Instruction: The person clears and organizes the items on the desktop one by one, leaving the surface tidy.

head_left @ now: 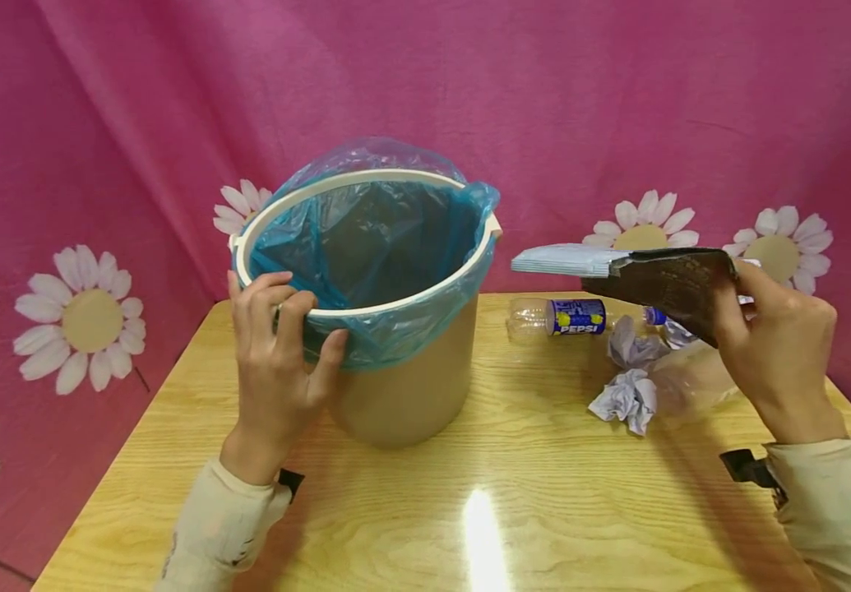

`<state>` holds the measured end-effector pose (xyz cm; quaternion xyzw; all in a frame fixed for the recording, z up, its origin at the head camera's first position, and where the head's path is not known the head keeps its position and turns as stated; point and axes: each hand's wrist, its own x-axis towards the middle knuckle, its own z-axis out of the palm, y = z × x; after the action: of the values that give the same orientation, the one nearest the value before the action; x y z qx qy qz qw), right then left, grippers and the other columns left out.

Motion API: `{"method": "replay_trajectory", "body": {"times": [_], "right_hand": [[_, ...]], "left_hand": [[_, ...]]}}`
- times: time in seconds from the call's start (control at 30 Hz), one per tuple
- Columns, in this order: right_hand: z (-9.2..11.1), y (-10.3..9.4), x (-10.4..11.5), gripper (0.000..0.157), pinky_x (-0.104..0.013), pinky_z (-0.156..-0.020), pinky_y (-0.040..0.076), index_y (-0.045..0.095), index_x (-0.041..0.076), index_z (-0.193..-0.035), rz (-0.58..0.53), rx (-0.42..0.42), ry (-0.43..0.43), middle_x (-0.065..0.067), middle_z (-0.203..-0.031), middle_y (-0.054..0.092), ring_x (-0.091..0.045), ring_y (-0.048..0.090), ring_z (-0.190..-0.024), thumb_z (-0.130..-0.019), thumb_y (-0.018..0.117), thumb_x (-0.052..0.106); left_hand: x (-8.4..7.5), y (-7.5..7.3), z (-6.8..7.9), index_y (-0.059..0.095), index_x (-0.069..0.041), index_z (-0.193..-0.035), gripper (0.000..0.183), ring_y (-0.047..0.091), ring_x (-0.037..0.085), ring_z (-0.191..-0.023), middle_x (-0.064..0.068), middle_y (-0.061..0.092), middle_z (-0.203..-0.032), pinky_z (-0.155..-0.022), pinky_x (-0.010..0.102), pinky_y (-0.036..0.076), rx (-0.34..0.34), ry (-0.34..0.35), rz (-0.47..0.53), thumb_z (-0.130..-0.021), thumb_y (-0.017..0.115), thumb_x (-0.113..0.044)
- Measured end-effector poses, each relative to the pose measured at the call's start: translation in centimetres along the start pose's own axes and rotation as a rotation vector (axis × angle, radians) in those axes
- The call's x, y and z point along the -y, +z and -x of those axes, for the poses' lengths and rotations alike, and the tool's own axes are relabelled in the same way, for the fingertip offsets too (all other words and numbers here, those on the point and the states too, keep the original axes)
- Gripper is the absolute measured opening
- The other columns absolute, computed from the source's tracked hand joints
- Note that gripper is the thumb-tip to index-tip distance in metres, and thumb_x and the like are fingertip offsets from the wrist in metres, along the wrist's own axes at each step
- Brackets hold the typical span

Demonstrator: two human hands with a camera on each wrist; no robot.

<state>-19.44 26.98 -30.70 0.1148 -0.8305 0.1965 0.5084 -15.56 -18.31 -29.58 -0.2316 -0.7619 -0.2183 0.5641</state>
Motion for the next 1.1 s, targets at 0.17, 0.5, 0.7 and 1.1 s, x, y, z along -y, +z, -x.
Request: {"method": "replay_trajectory", "body": {"times": [0.17, 0.5, 0.7, 1.1], "right_hand": [[-0.8, -0.4, 0.6, 0.026, -0.029, -0.052, 0.029, 0.062, -0.005, -0.078, -0.026, -0.037, 0.019, -0.025, -0.074, 0.069, -0.002, 0.059, -0.055, -0.094, 0.056, 0.013], [-2.0, -1.0, 1.8, 0.028, -0.011, -0.058, 0.029, 0.062, -0.008, -0.079, -0.092, -0.063, 0.049, -0.023, -0.072, 0.065, 0.033, 0.035, -0.077, -0.095, 0.056, 0.015], [-2.3, -1.8, 2.3, 0.029, -0.014, -0.056, 0.028, 0.067, -0.009, -0.087, -0.094, -0.107, 0.074, -0.025, -0.070, 0.066, 0.028, 0.033, -0.067, -0.095, 0.057, 0.017], [-3.3, -2.2, 3.1, 0.036, -0.004, -0.063, 0.024, 0.064, -0.012, -0.081, -0.128, -0.164, 0.117, -0.030, -0.072, 0.065, 0.031, 0.037, -0.071, -0.096, 0.057, 0.019]], "left_hand": [[-0.2, 0.3, -0.1, 0.054, -0.004, -0.102, 0.046, 0.053, 0.042, -0.114, 0.020, 0.053, -0.100, -0.111, 0.071, 0.017, -0.007, 0.010, 0.000, -0.099, 0.048, -0.050], [-0.2, 0.4, -0.2, 0.053, -0.003, -0.101, 0.047, 0.052, 0.042, -0.115, 0.020, 0.053, -0.100, -0.112, 0.070, 0.016, -0.012, 0.011, -0.011, -0.099, 0.047, -0.050], [-0.2, 0.3, -0.2, 0.053, -0.004, -0.101, 0.048, 0.052, 0.042, -0.114, 0.020, 0.053, -0.100, -0.112, 0.070, 0.017, -0.009, 0.006, -0.024, -0.099, 0.045, -0.051], [-0.1, 0.2, 0.1, 0.053, -0.004, -0.102, 0.048, 0.052, 0.042, -0.115, 0.020, 0.053, -0.101, -0.113, 0.069, 0.017, -0.007, -0.007, -0.032, -0.099, 0.046, -0.051]]}}
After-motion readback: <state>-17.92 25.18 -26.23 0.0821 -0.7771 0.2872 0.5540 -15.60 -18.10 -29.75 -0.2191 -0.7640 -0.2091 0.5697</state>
